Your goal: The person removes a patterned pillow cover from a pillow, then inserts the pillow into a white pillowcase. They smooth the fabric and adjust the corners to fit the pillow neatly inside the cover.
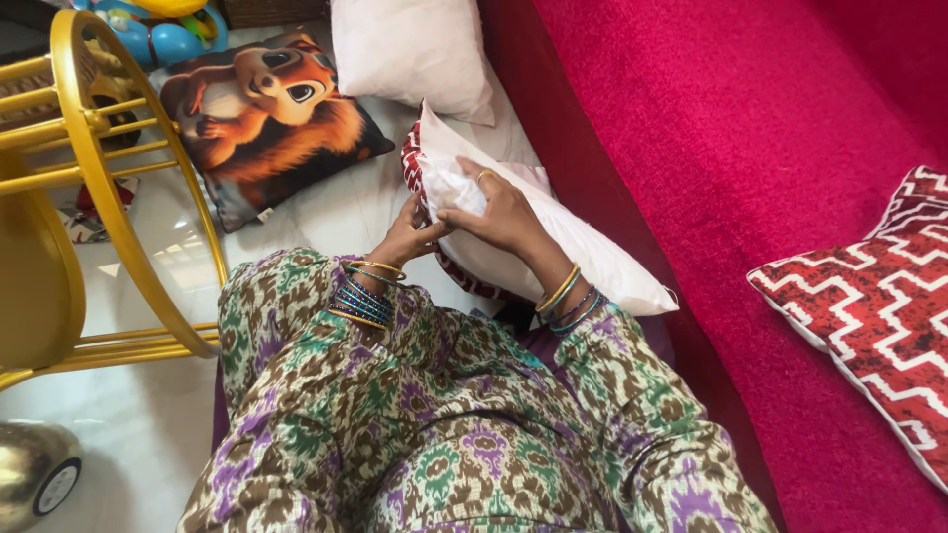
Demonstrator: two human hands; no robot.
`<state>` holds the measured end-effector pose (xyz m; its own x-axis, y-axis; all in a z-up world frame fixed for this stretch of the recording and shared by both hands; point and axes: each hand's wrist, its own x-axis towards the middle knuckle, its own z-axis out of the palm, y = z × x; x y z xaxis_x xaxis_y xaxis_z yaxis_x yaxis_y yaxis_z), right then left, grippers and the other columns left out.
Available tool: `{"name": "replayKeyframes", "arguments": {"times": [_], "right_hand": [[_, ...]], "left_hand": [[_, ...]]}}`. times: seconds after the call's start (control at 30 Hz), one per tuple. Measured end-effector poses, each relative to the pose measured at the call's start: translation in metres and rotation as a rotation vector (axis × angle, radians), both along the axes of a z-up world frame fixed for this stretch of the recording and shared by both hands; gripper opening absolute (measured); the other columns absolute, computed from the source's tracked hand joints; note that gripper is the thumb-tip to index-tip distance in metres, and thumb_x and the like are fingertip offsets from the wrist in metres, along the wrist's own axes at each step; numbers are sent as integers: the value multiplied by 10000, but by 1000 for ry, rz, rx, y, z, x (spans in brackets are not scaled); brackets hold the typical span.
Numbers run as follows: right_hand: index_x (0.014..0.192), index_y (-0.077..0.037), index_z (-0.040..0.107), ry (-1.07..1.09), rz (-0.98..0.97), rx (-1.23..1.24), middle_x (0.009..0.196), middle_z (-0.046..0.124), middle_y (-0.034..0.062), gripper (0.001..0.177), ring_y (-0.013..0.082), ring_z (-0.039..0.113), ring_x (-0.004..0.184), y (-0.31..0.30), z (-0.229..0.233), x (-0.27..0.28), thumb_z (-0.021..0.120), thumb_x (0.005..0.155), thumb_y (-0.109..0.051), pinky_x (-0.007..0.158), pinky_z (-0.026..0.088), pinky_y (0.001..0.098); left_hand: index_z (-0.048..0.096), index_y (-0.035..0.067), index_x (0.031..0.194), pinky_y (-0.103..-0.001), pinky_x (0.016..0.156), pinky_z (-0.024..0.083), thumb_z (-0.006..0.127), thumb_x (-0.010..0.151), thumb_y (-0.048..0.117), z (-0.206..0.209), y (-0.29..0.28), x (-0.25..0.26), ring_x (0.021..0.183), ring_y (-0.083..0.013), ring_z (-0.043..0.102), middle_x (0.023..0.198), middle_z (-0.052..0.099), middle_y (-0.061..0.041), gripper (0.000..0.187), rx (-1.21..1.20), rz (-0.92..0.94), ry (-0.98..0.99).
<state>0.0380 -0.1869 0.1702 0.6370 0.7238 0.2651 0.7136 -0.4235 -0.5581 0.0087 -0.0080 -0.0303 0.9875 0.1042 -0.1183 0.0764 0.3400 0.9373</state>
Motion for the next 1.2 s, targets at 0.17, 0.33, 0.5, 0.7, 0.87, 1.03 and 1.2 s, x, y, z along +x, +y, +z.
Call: {"name": "replayKeyframes", "arguments": {"times": [0.17, 0.33, 0.5, 0.7, 0.87, 1.03, 1.2], "right_hand": [[1315, -94, 671, 140, -91, 26, 1273, 716, 135, 562, 260, 676, 1195, 1, -3, 6, 773, 861, -408, 1016, 499, 357], [1201, -48, 728, 85, -123, 135, 1170, 748, 149, 376, 260, 713, 1102, -7, 6, 17, 738, 927, -305, 975, 521, 352], [1168, -49, 746, 56, -196, 185, 1077, 770, 157, 281, 270, 754, 1007, -17, 7, -10, 697, 961, -234, 892, 551, 343], [1191, -53, 731, -123, -130, 227, 1102, 769, 152, 230, 287, 753, 1007, -28, -12, -34, 683, 973, -111, 905, 571, 363], [1306, -28, 669, -272, -16, 167, 1218, 735, 171, 407, 320, 719, 1110, -27, -26, -42, 699, 901, -54, 968, 548, 419], [1344, -31, 642, -268, 84, 110, 1304, 708, 158, 455, 320, 690, 1219, -27, -27, -55, 694, 896, -95, 1047, 535, 433], [1330, -50, 630, -257, 259, -8, 1319, 689, 176, 525, 334, 662, 1236, -31, -16, -66, 688, 953, -411, 1065, 502, 464]], "left_hand": [[180, 175, 1626, -430, 906, 591, 819, 790, 405, 10, -1, -3, 1291, -253, 574, 1493, 515, -113, 1077, -29, 55, 73], [466, 71, 1458, -379, 846, 579, 741, 890, 437, 4, 3, 4, 1130, -201, 664, 1322, 655, -93, 729, -54, 234, 154], [669, 52, 1188, -289, 706, 543, 704, 914, 428, -3, -1, 2, 863, -140, 710, 1017, 752, -27, 466, 79, 357, 186], [735, 21, 1085, -245, 651, 495, 697, 966, 413, 5, -12, -1, 748, -86, 629, 880, 724, -28, 411, 150, 364, 167], [750, 8, 1058, -241, 645, 535, 674, 951, 317, -9, -9, -4, 698, -60, 635, 806, 723, 8, 336, 163, 330, 142], [745, 7, 962, -265, 629, 494, 671, 937, 248, -20, -7, -7, 668, -70, 603, 747, 712, -12, 253, 313, 425, 220], [697, 72, 926, -302, 632, 494, 634, 945, 316, -18, -4, -3, 634, -134, 631, 702, 682, -43, 253, 434, 435, 384]]}}
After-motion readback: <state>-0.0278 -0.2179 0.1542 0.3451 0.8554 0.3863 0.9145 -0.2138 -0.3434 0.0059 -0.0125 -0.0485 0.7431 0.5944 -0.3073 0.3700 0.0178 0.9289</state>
